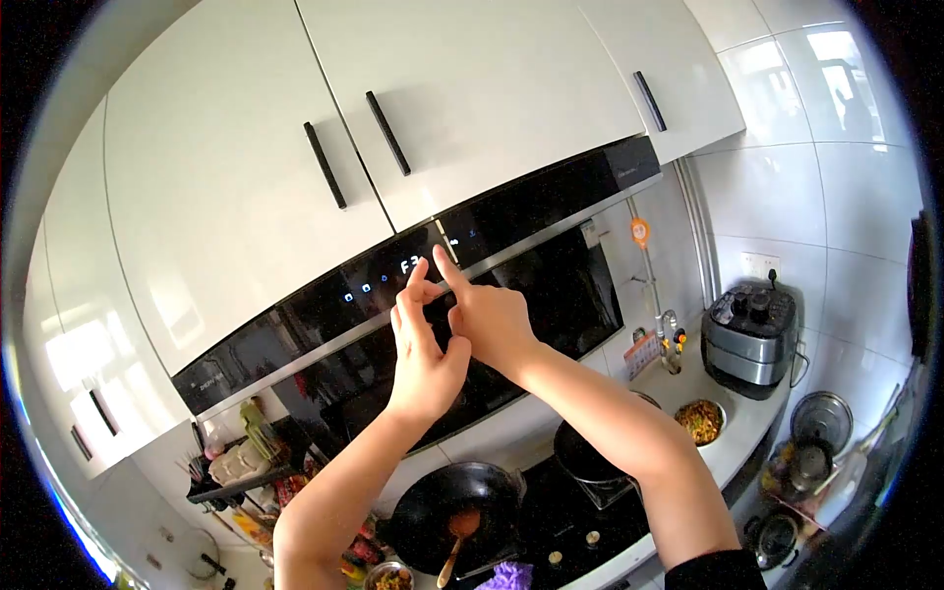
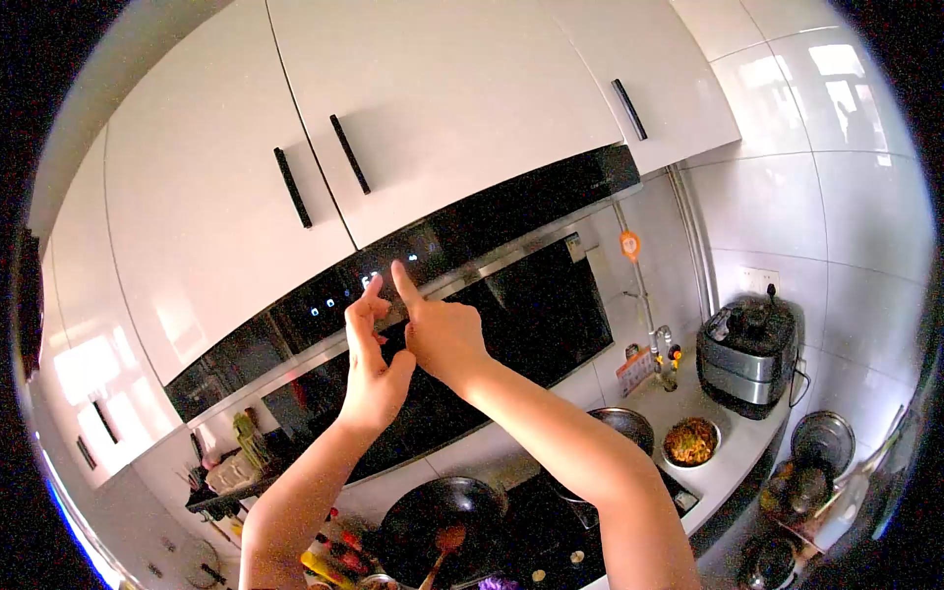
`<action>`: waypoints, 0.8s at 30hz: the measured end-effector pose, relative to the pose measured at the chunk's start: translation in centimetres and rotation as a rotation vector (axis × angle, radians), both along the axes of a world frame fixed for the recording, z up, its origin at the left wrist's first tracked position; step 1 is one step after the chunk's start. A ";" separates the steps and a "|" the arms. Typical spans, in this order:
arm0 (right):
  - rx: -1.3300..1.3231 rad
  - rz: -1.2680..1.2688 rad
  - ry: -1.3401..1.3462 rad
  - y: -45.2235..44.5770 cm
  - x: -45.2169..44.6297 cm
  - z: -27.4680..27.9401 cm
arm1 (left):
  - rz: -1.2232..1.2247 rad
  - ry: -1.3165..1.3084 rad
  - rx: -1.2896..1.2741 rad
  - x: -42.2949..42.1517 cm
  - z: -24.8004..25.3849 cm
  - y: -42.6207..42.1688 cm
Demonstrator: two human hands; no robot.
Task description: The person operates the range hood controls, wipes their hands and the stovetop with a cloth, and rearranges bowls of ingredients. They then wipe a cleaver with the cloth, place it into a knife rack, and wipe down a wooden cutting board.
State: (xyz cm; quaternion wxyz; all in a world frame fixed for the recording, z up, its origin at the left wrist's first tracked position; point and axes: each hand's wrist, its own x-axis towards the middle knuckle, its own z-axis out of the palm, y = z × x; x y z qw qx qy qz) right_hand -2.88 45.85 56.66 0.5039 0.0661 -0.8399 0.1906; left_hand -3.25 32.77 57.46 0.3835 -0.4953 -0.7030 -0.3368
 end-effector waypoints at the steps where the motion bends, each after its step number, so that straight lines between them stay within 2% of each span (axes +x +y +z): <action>1: 0.007 0.005 0.007 0.1 0.0 0.0 | 0.006 -0.037 0.002 -0.1 0.0 0.2; 6: 0.021 0.046 0.117 0.9 -0.6 -0.5 | -0.132 -0.253 0.108 -0.7 0.3 0.7; 9: -0.123 0.109 0.105 0.5 1.1 -0.1 | -0.182 -0.299 0.172 -0.4 -0.5 0.2; 14: -0.111 0.122 0.061 0.0 1.1 -0.1 | -0.188 -0.278 0.147 0.6 -0.9 -0.6; 20: -0.046 -0.003 -0.025 -0.3 0.5 -0.3 | -0.171 -0.275 0.151 0.8 -0.7 -0.5; 24: -0.207 0.157 0.089 -0.8 1.0 -1.5 | -0.206 -0.316 0.161 0.9 -1.1 -0.9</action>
